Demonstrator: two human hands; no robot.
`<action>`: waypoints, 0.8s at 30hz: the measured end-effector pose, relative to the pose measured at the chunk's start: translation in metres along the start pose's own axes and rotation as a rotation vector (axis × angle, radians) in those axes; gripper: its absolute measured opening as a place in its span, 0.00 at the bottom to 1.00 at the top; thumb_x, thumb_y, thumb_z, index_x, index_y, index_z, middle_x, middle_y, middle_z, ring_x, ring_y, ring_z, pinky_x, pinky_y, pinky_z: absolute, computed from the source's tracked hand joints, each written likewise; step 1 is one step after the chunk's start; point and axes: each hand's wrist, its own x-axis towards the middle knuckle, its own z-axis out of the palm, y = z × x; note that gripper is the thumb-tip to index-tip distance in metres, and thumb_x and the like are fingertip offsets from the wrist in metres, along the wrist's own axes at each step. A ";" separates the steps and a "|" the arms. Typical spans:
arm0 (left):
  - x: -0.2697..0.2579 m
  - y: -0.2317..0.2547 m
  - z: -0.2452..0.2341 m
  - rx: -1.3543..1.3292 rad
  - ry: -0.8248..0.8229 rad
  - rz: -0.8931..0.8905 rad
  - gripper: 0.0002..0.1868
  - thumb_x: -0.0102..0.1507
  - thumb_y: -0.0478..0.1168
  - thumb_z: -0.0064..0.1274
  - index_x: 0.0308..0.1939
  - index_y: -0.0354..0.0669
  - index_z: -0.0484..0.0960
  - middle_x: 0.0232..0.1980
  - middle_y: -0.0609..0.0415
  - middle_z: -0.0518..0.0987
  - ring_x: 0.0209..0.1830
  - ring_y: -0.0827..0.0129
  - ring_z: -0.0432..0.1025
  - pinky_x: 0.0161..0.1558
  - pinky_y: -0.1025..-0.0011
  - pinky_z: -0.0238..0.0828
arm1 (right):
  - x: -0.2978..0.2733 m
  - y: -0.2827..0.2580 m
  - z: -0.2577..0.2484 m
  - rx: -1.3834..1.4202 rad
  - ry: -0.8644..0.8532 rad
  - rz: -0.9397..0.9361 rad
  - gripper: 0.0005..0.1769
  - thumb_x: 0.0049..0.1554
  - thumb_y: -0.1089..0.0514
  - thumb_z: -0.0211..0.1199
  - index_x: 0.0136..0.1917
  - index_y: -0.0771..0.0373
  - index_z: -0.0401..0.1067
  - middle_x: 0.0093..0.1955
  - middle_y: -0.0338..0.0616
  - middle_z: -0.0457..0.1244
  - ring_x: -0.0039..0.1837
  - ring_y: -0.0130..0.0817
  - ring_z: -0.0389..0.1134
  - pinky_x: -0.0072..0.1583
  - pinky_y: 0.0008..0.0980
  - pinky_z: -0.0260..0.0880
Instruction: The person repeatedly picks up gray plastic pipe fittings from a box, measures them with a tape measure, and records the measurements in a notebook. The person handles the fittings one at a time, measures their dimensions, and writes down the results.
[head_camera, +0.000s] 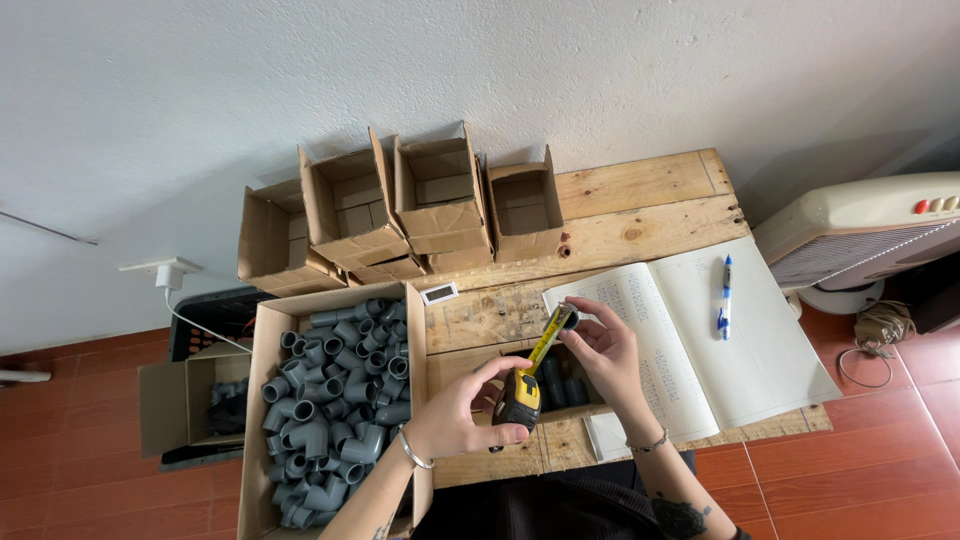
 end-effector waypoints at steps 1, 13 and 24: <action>0.000 0.000 0.000 0.000 -0.001 0.000 0.39 0.55 0.54 0.65 0.69 0.52 0.69 0.47 0.57 0.80 0.39 0.74 0.75 0.47 0.77 0.76 | 0.000 0.001 0.000 0.000 0.001 0.000 0.23 0.55 0.67 0.67 0.64 0.69 0.72 0.56 0.50 0.71 0.54 0.31 0.73 0.58 0.29 0.79; 0.000 -0.002 0.000 -0.020 0.005 -0.005 0.39 0.55 0.52 0.65 0.68 0.53 0.70 0.47 0.57 0.80 0.40 0.74 0.75 0.48 0.77 0.76 | 0.000 0.000 0.000 -0.011 0.002 0.001 0.23 0.54 0.67 0.67 0.64 0.68 0.72 0.57 0.49 0.71 0.53 0.30 0.73 0.57 0.29 0.80; 0.000 -0.004 0.004 -0.076 0.023 0.050 0.40 0.55 0.49 0.66 0.70 0.48 0.69 0.42 0.56 0.79 0.37 0.75 0.74 0.46 0.78 0.75 | 0.000 -0.001 -0.002 -0.048 0.007 -0.011 0.18 0.58 0.64 0.66 0.62 0.60 0.73 0.54 0.39 0.58 0.46 0.21 0.69 0.52 0.22 0.73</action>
